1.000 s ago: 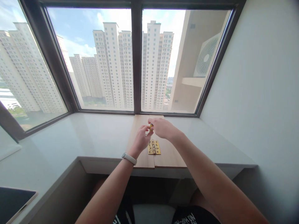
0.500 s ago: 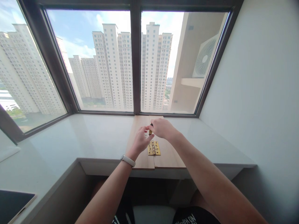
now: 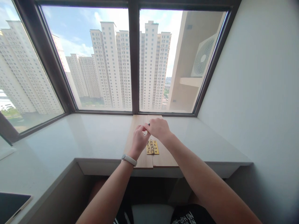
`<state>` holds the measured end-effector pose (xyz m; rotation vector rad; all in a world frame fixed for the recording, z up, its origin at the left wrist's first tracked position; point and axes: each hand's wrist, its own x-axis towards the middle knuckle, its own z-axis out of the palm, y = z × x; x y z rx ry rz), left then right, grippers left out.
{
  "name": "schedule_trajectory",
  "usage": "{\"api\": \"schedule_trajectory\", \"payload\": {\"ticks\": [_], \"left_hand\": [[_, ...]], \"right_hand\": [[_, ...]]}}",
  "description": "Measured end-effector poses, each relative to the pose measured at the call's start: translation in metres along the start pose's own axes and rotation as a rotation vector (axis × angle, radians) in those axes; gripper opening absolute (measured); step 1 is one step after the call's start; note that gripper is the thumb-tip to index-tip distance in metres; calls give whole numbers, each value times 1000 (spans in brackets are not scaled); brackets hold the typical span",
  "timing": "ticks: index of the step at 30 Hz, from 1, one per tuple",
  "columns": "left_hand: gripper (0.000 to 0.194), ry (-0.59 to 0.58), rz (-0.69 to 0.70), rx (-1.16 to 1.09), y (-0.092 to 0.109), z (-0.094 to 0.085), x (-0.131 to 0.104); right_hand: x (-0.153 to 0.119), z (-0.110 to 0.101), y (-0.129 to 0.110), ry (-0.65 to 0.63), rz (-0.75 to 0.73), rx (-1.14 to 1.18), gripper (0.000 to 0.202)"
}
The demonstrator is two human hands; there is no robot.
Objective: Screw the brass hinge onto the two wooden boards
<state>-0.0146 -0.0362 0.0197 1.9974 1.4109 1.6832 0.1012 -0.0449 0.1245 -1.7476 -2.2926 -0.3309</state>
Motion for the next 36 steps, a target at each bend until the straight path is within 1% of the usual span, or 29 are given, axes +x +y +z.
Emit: {"api": "schedule_trajectory", "payload": {"ticks": [3,5,8,10,13,16,19,23,25,30,36], "left_hand": [[5,-36,33,-28,-1,-5,1],[6,-63,34,-40,-3,-9,2],[8,-92,22,-49,-7,-11,3],[11,-111,17,-58,-10,-10,4],[14,-140,18,-75,-13,-8,4],[16,-161,25,-88,-14,-7,3],[18,-161,20,-88,-13,-8,1],[27,-162,-11,-78,-14,-9,-1],[28,-168,-25,-74,-15,-9,-2],[29,-174,-28,-56,-15,-10,-2],[25,-147,-11,-33,-10,-14,-1]], "right_hand": [[-2,-5,2,-13,-57,21,48],[-4,-8,5,-19,-146,55,39],[-4,-9,9,-57,-274,91,19],[-3,-9,11,-66,-306,82,14],[0,-7,12,-55,-297,65,13],[1,-7,13,-74,-281,51,13],[2,-7,14,-73,-273,35,13],[4,-7,17,-79,-257,41,13],[5,-7,17,-83,-260,48,14],[7,-5,15,-65,-260,47,23],[8,-3,13,-34,-193,-1,38]]}}
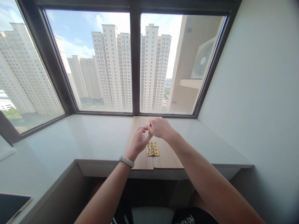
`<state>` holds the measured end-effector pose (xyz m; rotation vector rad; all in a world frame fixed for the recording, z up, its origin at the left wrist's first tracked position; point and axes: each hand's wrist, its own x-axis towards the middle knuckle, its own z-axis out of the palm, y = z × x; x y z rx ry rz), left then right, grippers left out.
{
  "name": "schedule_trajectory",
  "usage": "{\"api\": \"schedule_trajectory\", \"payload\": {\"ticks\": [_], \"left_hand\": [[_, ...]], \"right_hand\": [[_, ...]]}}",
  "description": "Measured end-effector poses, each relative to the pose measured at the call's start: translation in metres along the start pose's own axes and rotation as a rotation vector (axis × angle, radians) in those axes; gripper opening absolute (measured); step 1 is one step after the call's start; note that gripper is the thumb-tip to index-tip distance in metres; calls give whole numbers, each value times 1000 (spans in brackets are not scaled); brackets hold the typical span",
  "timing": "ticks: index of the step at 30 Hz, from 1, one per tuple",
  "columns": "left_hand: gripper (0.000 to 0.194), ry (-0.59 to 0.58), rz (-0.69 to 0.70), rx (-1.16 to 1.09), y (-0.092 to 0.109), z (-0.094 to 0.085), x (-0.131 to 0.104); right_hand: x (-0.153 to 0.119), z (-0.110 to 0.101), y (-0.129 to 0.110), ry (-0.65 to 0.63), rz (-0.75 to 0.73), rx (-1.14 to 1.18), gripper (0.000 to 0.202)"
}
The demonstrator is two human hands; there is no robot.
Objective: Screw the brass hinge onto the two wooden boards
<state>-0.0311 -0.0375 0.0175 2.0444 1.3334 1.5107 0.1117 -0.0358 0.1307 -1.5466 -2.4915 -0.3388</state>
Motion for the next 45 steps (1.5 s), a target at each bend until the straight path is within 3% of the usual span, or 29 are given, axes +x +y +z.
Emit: {"api": "schedule_trajectory", "payload": {"ticks": [11,16,20,23,30,34,39,45], "left_hand": [[15,108,58,55,9,6,5],[9,82,100,51,8,2,7],[10,17,96,32,1,0,8],[13,-30,47,34,-4,0,10],[20,-96,30,-7,-8,-4,10],[27,-71,33,4,-6,-6,9],[21,-49,28,-10,-1,-7,7],[21,12,8,1,6,-4,5]], "right_hand": [[1,11,-8,46,186,2,42],[-3,11,-5,60,116,44,43],[-7,8,4,55,-57,156,28],[-6,6,9,-14,-106,185,17],[-2,8,8,-41,-65,151,25],[0,8,3,-49,-40,139,32],[1,6,-3,-2,-16,86,41],[2,10,-10,30,81,22,38]]}}
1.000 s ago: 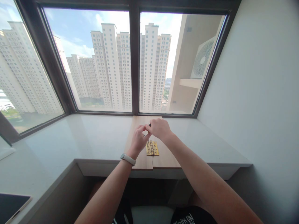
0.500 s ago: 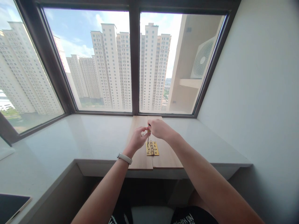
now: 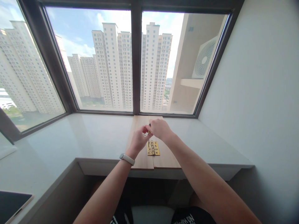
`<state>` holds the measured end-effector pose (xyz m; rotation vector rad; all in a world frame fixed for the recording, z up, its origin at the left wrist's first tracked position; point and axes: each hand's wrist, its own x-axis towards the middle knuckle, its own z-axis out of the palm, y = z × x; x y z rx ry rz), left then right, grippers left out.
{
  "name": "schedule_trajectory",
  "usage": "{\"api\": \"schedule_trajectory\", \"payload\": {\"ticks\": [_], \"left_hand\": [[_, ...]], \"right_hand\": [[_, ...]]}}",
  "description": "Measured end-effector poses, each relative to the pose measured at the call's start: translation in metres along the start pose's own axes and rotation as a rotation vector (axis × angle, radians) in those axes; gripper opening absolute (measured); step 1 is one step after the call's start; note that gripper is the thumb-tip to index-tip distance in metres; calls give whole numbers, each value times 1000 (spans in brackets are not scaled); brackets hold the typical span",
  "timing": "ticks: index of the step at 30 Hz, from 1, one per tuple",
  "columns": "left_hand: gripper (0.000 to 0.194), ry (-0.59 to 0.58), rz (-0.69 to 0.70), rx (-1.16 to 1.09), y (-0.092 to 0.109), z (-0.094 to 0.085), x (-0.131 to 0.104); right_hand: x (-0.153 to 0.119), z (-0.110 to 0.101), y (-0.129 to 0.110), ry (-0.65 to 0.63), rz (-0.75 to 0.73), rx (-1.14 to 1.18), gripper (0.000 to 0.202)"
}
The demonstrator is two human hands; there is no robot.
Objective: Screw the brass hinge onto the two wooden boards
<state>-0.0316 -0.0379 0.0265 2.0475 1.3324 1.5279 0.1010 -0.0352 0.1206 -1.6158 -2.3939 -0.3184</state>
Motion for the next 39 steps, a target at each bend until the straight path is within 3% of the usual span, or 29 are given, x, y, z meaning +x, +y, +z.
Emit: {"api": "schedule_trajectory", "payload": {"ticks": [6,14,20,23,28,33,39], "left_hand": [[11,4,23,-15,-2,3,1],[14,-67,28,-17,-9,0,2],[22,-179,0,-97,-12,-5,6],[28,-236,-45,-132,-24,-14,10],[23,-182,-185,11,-59,-23,12],[15,-258,-175,234,-85,-13,2],[6,-260,-148,339,-92,3,-5]], "right_hand": [[-4,3,-2,11,74,-10,42],[-9,-3,13,-38,-108,106,25],[-7,-5,15,-40,-113,78,38],[-6,-6,16,-39,-110,39,42],[-5,-3,16,-5,-108,18,47],[-6,5,12,40,-57,30,39],[-14,20,7,28,-10,197,31]]}}
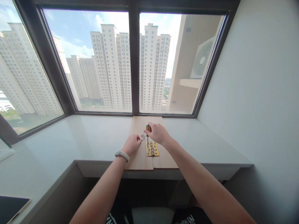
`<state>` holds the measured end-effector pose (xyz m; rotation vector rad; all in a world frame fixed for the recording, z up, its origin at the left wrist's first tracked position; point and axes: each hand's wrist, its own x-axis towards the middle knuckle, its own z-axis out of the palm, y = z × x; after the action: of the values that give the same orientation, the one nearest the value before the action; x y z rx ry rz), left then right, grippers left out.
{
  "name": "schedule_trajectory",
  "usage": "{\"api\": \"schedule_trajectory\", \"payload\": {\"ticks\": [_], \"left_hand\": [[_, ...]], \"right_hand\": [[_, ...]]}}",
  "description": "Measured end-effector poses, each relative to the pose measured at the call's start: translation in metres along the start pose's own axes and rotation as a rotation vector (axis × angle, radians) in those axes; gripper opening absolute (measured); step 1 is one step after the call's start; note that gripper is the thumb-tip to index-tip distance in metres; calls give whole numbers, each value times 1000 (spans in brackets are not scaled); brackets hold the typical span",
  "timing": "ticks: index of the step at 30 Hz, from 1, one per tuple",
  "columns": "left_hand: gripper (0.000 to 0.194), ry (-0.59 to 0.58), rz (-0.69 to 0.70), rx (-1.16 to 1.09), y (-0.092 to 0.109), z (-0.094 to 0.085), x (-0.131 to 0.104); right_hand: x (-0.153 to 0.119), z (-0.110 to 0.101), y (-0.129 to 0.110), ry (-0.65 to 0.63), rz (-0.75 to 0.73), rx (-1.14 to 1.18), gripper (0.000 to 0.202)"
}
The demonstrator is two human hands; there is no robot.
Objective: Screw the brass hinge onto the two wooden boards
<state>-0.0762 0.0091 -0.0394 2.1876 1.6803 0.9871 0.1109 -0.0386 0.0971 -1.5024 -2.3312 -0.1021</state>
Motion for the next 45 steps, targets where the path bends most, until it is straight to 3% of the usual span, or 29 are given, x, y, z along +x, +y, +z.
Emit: {"api": "schedule_trajectory", "payload": {"ticks": [3,10,15,17,21,25,36,45], "left_hand": [[7,-26,1,-2,1,1,2],[9,-45,-36,-50,0,-6,-2],[28,-124,6,-301,22,-8,-7],[27,-139,21,-351,36,-8,-9],[18,-130,55,-433,60,-1,-10],[15,-107,54,-449,70,14,-7],[6,-89,50,-373,71,41,-3],[4,-82,96,-340,67,47,-3]], "right_hand": [[-6,-4,4,63,46,111,27],[-39,-37,32,344,127,387,27],[-77,-33,53,480,286,485,37],[-91,-27,59,512,330,516,40],[-113,-13,68,529,396,576,43],[-127,-4,75,539,439,594,44],[-138,10,78,535,435,618,40],[-138,14,72,528,415,621,37]]}}
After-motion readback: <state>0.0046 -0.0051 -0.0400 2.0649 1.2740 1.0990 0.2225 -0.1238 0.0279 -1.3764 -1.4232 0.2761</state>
